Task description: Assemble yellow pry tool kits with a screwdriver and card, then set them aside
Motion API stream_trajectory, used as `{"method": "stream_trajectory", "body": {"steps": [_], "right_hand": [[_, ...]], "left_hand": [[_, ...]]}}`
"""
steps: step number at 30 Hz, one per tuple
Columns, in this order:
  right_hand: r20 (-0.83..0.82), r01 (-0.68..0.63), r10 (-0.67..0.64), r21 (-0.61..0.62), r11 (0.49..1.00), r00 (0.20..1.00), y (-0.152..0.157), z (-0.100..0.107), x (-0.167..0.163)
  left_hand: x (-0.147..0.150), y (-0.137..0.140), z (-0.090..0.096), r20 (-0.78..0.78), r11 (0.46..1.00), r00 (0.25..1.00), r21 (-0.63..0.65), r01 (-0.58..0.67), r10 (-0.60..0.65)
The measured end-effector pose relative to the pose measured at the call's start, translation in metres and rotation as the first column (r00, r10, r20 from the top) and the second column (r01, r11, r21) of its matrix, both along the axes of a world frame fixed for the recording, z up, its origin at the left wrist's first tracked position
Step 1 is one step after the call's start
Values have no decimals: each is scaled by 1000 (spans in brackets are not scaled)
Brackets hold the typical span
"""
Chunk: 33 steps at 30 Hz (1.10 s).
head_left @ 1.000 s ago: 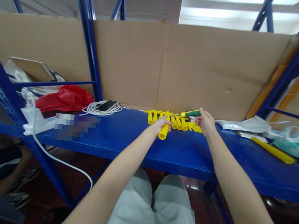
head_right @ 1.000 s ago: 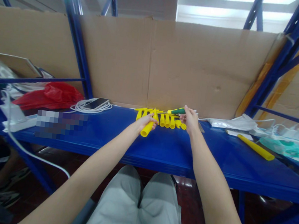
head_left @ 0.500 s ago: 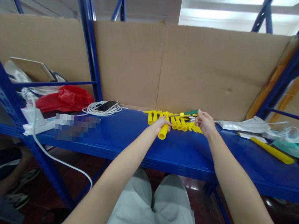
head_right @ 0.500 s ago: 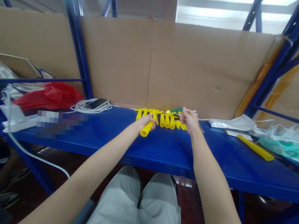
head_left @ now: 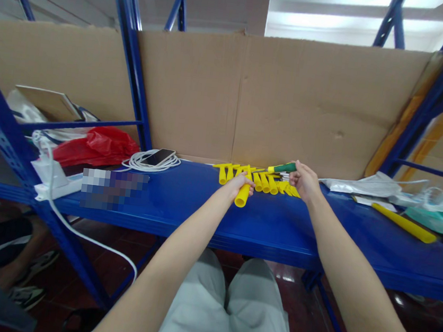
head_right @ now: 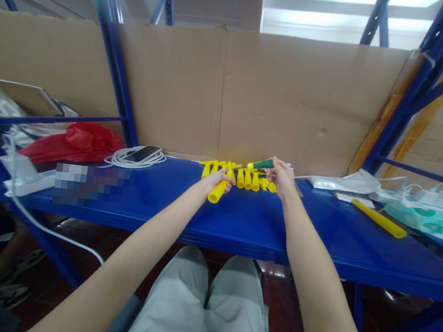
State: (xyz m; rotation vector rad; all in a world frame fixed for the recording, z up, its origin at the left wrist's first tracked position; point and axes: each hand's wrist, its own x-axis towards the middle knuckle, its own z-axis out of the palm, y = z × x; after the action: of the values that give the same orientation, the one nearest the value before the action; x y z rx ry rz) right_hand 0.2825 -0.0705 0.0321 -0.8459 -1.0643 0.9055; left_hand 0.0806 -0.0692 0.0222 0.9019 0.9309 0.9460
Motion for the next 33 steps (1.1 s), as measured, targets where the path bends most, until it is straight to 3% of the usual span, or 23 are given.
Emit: {"method": "stream_trajectory", "body": {"steps": [6,12,19,33], "right_hand": [[9,-92,92,9,996,996,-1,1,0],[18,58,-58,-16,998,998,0,-1,-1],[27,63,-63,0,998,998,1,-1,-1],[15,-99,99,-9,995,995,-5,3,0]], "left_hand": [[0,-4,1,4,1000,1000,6,-13,13],[2,-8,3,3,1000,1000,3,0,0],[2,-9,5,-16,1000,1000,9,19,-19],[0,-5,3,-18,1000,1000,15,0,0]]}}
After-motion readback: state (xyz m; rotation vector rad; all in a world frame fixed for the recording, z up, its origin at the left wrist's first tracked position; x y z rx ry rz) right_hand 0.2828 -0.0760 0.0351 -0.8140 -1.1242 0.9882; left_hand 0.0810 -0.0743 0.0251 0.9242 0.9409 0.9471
